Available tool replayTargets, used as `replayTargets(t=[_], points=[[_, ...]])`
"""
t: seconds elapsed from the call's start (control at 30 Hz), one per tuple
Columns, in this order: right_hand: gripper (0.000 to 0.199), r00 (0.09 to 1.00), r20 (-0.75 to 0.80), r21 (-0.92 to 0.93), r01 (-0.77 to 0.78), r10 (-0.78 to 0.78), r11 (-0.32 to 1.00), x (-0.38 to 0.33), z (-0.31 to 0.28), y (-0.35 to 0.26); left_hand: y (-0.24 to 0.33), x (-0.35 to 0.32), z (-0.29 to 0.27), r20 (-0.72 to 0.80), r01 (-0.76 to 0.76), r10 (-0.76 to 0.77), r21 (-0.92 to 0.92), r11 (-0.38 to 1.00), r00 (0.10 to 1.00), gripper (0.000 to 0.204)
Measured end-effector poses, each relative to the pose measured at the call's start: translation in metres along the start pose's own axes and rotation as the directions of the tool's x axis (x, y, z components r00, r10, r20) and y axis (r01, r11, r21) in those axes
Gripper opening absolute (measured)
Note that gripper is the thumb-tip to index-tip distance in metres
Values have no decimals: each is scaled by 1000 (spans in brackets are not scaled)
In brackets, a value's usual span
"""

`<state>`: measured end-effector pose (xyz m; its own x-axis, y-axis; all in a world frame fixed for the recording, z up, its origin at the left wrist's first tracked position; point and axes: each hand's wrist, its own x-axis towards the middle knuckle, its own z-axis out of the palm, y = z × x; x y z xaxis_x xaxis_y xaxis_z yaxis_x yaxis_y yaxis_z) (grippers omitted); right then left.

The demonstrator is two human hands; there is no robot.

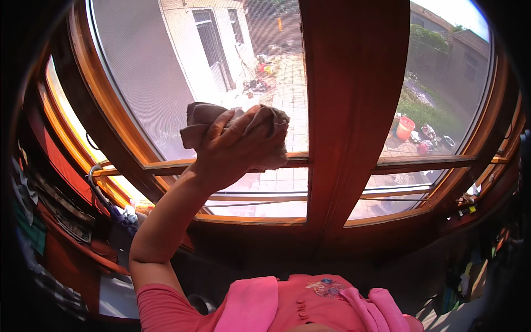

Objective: The person wipes the glass panes and wooden frames of a window using a cloth, opening and closing different sections of the window to reach all surfaces.

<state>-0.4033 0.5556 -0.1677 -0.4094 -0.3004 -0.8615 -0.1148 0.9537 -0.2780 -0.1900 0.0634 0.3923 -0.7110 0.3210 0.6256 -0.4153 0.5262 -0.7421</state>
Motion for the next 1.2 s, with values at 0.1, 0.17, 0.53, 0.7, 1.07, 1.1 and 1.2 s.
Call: replayTargets(t=[0.1,0.17,0.53,0.7,1.07,1.1,1.2], points=[[8,999,-23,36,27,-27,999,-3,-3,5,-53,-13,-20,18,198,-197,-65,978,980,47],[8,998,-42,83,52,-49,995,-10,1,5,-60,12,-10,-83,352,-362,-121,928,928,53],[8,974,-101,218,221,-203,951,-29,11,-15,34,4,18,-231,93,-145,-219,971,962,38],[9,982,-97,68,171,-164,983,-47,-8,-4,-46,-76,-13,5,240,-241,-116,964,971,46],[9,992,-31,101,128,-126,987,-22,1,10,32,-12,6,-153,154,-184,-189,970,971,44],[10,993,-26,103,120,-118,987,-19,2,9,42,-8,12,-173,150,-180,-174,973,968,41],[10,991,-9,82,137,-137,987,-10,2,5,41,-15,12,-199,146,-171,-135,980,965,36]])
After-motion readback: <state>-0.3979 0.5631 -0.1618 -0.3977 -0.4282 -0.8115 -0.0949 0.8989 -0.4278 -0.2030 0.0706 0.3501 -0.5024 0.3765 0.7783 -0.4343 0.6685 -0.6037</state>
